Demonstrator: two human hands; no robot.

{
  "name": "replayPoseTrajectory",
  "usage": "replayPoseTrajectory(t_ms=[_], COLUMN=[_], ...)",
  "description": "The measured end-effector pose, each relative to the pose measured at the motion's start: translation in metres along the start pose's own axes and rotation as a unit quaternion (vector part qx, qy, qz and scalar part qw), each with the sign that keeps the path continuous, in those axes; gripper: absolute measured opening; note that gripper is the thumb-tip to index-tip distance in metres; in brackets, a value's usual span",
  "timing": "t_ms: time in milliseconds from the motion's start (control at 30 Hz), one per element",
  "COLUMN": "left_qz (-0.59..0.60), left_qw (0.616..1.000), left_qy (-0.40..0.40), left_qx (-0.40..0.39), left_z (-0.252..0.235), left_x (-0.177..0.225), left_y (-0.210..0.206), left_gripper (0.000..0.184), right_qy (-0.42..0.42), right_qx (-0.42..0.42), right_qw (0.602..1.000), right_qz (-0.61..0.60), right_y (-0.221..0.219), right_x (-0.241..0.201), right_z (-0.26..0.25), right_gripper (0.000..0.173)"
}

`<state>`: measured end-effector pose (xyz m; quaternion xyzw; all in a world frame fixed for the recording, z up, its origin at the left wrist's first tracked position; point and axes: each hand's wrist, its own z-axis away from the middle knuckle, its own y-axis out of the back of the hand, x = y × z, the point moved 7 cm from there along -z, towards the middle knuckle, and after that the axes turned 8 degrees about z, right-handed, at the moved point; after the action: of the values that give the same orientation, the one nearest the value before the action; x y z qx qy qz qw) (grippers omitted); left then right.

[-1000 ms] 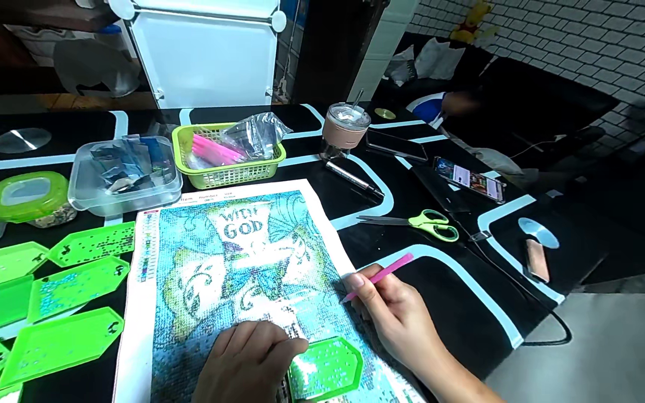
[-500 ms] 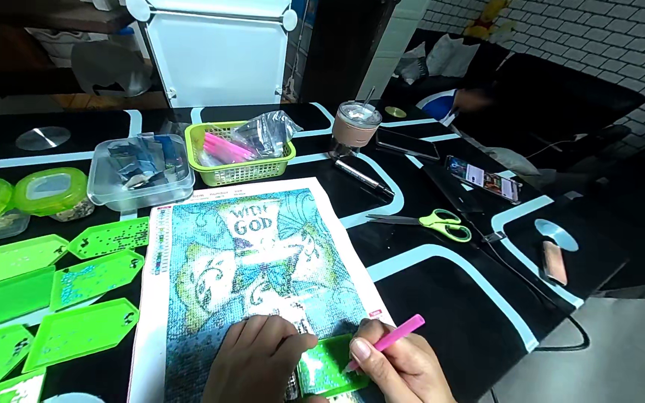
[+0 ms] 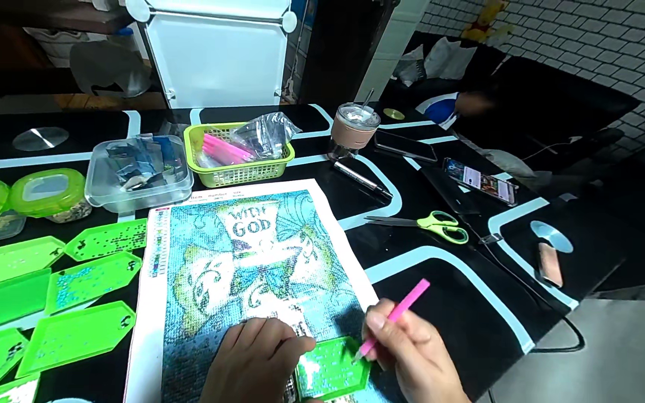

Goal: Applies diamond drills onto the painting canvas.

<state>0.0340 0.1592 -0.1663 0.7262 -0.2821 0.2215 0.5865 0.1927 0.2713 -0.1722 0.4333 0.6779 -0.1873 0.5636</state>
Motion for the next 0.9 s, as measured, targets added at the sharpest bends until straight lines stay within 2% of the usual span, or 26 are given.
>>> replayPoseTrajectory(t_ms=[67,133,367,700,900], left_qz=[0.002,0.006,0.012,0.005,0.002], left_qw=[1.0,1.0,1.0,1.0,1.0], left_qy=[0.003,0.005,0.006,0.009,0.008], left_qx=[-0.004,-0.008,-0.01,-0.01,-0.013], left_z=[-0.001,-0.001,0.0,0.001,0.0], left_x=[0.0,0.0,0.0,0.0,0.0], left_y=[0.0,0.0,0.0,0.0,0.0], left_gripper=[0.047,0.047,0.046,0.046,0.047], right_qy=[-0.045,-0.055,0.011,0.031,0.097], right_qx=[0.043,0.069,0.073,0.066,0.053], right_qw=[0.998,0.995,0.988,0.982,0.961], right_qz=[0.004,0.048,0.136,0.172,0.254], right_y=[0.014,0.025,0.025,0.023,0.017], right_x=[0.008,0.013,0.018,0.018,0.01], right_z=[-0.013,-0.025,-0.032,-0.03,-0.027], right_gripper=[0.026,0.027,0.025,0.026,0.03])
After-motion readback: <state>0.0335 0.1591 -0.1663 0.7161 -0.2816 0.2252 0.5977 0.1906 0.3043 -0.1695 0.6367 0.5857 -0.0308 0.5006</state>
